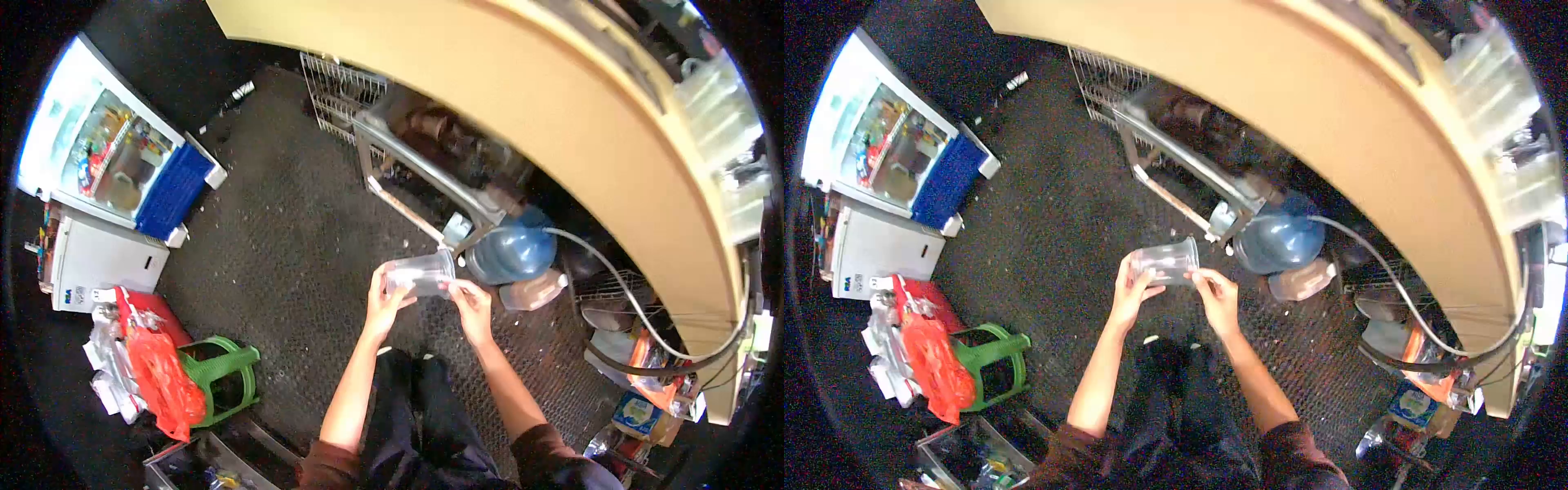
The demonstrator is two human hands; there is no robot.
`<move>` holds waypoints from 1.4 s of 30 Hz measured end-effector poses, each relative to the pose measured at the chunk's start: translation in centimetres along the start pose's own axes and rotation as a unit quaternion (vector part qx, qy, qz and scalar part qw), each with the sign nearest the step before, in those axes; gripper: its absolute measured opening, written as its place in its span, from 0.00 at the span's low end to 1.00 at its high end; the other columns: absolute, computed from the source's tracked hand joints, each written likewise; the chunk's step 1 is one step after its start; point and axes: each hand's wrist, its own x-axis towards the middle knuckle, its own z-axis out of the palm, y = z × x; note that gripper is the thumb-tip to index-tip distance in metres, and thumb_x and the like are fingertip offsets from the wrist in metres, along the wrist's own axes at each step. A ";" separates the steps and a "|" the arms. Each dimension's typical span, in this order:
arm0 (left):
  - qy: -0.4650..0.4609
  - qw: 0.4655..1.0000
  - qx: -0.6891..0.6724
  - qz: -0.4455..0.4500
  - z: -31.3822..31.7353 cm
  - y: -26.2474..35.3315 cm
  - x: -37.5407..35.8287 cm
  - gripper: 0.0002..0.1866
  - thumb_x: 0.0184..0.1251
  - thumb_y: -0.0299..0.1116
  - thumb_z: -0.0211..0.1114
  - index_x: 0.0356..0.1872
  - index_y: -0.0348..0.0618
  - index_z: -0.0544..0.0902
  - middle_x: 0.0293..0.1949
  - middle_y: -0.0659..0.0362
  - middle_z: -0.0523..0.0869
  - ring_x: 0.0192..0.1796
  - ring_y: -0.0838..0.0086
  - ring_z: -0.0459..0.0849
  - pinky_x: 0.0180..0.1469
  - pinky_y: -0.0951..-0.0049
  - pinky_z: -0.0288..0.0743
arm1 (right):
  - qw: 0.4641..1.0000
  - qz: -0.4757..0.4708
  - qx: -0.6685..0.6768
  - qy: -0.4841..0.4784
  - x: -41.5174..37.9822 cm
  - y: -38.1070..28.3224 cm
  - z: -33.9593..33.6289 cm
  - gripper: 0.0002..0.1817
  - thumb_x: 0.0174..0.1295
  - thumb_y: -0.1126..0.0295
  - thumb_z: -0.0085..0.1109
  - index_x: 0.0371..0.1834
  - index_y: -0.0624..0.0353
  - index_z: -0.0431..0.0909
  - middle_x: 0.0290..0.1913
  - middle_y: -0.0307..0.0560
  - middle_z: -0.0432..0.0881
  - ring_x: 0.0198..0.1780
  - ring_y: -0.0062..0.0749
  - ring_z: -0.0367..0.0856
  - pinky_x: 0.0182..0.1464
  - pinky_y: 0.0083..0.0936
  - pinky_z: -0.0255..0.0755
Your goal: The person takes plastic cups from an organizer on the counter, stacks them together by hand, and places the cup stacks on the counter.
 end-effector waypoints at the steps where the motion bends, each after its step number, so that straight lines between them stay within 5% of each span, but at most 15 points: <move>1: -0.006 1.000 0.002 0.012 1.3 3.0 -1.3 0.28 0.65 0.30 0.59 0.64 0.49 0.60 0.55 0.55 0.73 0.52 0.64 0.79 0.47 0.60 0.81 | 0.999 -0.027 0.022 -0.002 -0.6 -3.1 0.5 0.09 0.63 0.75 0.56 0.43 0.68 0.79 0.40 0.46 0.84 0.43 0.22 0.79 0.47 0.20 0.70; 4: -0.046 0.996 -0.072 0.028 5.2 11.7 -5.3 0.33 0.63 0.32 0.61 0.68 0.51 0.57 0.63 0.55 0.66 0.62 0.62 0.70 0.53 0.54 0.77 | 0.997 -0.076 0.023 -0.014 -2.7 -11.3 0.8 0.08 0.60 0.79 0.58 0.41 0.67 0.80 0.41 0.44 0.83 0.42 0.23 0.78 0.48 0.19 0.70; 7: -0.058 0.990 -0.125 0.024 8.0 17.2 -6.7 0.31 0.64 0.33 0.61 0.66 0.48 0.58 0.61 0.55 0.69 0.59 0.62 0.73 0.54 0.55 0.77 | 0.991 -0.133 -0.020 -0.021 -4.2 -18.0 0.8 0.09 0.56 0.80 0.61 0.41 0.65 0.80 0.40 0.43 0.82 0.42 0.21 0.77 0.48 0.19 0.69; 13: -0.095 0.977 0.014 0.190 12.5 26.4 -9.5 0.30 0.60 0.28 0.65 0.61 0.40 0.61 0.58 0.50 0.72 0.58 0.63 0.75 0.54 0.54 0.77 | 0.977 -0.190 -0.079 -0.050 -6.8 -31.9 1.5 0.12 0.58 0.77 0.60 0.46 0.64 0.78 0.42 0.45 0.84 0.45 0.23 0.80 0.51 0.23 0.72; 17: -0.112 0.956 -0.039 0.269 15.8 30.6 -11.3 0.34 0.52 0.25 0.70 0.59 0.38 0.61 0.56 0.52 0.72 0.60 0.65 0.72 0.60 0.59 0.72 | 0.975 -0.222 -0.020 -0.013 -7.4 -35.6 2.2 0.10 0.60 0.78 0.58 0.44 0.66 0.76 0.41 0.45 0.83 0.45 0.24 0.81 0.49 0.21 0.74; 18: -0.139 0.952 -0.069 0.264 16.9 31.6 -11.8 0.36 0.47 0.23 0.73 0.58 0.39 0.63 0.55 0.55 0.73 0.58 0.71 0.72 0.61 0.67 0.67 | 0.975 -0.224 0.003 -0.006 -7.2 -35.8 2.1 0.09 0.61 0.76 0.58 0.44 0.66 0.74 0.40 0.44 0.82 0.43 0.24 0.81 0.47 0.21 0.75; 21: -0.225 0.932 0.002 0.283 19.1 31.3 -9.8 0.40 0.46 0.23 0.74 0.61 0.38 0.61 0.56 0.56 0.72 0.59 0.71 0.72 0.61 0.67 0.67 | 0.974 -0.182 0.128 -0.039 -6.6 -36.7 1.5 0.09 0.62 0.75 0.57 0.44 0.65 0.74 0.38 0.44 0.82 0.40 0.23 0.81 0.45 0.22 0.76; 26: -0.254 0.931 0.005 0.264 24.4 32.5 -6.1 0.41 0.48 0.27 0.75 0.63 0.36 0.61 0.58 0.55 0.70 0.59 0.73 0.71 0.58 0.70 0.69 | 0.980 -0.145 0.129 -0.039 -3.2 -38.3 -1.6 0.15 0.62 0.74 0.58 0.50 0.64 0.70 0.44 0.45 0.79 0.40 0.26 0.80 0.46 0.24 0.77; 29: -0.233 0.908 0.089 0.337 27.9 34.0 -2.1 0.41 0.43 0.27 0.77 0.61 0.37 0.64 0.59 0.53 0.69 0.59 0.68 0.71 0.59 0.67 0.69 | 0.959 -0.267 -0.043 0.083 -1.1 -41.9 -3.9 0.21 0.58 0.74 0.61 0.55 0.62 0.68 0.53 0.49 0.74 0.49 0.31 0.78 0.49 0.29 0.76; 32: -0.151 0.789 0.246 0.542 32.3 36.8 0.6 0.43 0.32 0.26 0.77 0.58 0.41 0.68 0.58 0.49 0.69 0.60 0.54 0.69 0.62 0.62 0.66 | 0.906 -0.378 -0.157 0.112 1.2 -46.6 -6.3 0.30 0.53 0.72 0.66 0.60 0.58 0.67 0.62 0.53 0.65 0.59 0.39 0.72 0.54 0.34 0.72; 34: -0.160 0.769 0.272 0.556 35.2 37.9 2.4 0.43 0.31 0.25 0.76 0.58 0.42 0.68 0.58 0.49 0.69 0.61 0.54 0.69 0.62 0.62 0.66 | 0.814 -0.465 -0.334 0.097 3.0 -49.2 -7.4 0.36 0.47 0.69 0.69 0.62 0.56 0.65 0.65 0.55 0.60 0.63 0.46 0.66 0.58 0.38 0.69; 37: -0.161 0.751 0.300 0.566 38.7 39.3 4.8 0.44 0.29 0.22 0.73 0.59 0.43 0.67 0.59 0.49 0.68 0.61 0.52 0.69 0.62 0.60 0.66 | 0.769 -0.477 -0.405 0.129 6.5 -51.9 -8.7 0.39 0.45 0.68 0.71 0.63 0.54 0.65 0.64 0.56 0.61 0.61 0.50 0.68 0.58 0.39 0.69; 42: -0.156 0.733 0.315 0.583 41.6 42.7 10.6 0.46 0.35 0.28 0.74 0.63 0.41 0.61 0.62 0.47 0.63 0.64 0.52 0.64 0.65 0.58 0.60 | 0.775 -0.499 -0.363 0.137 12.9 -55.1 -9.2 0.37 0.43 0.72 0.68 0.61 0.55 0.66 0.58 0.55 0.67 0.59 0.50 0.69 0.56 0.40 0.69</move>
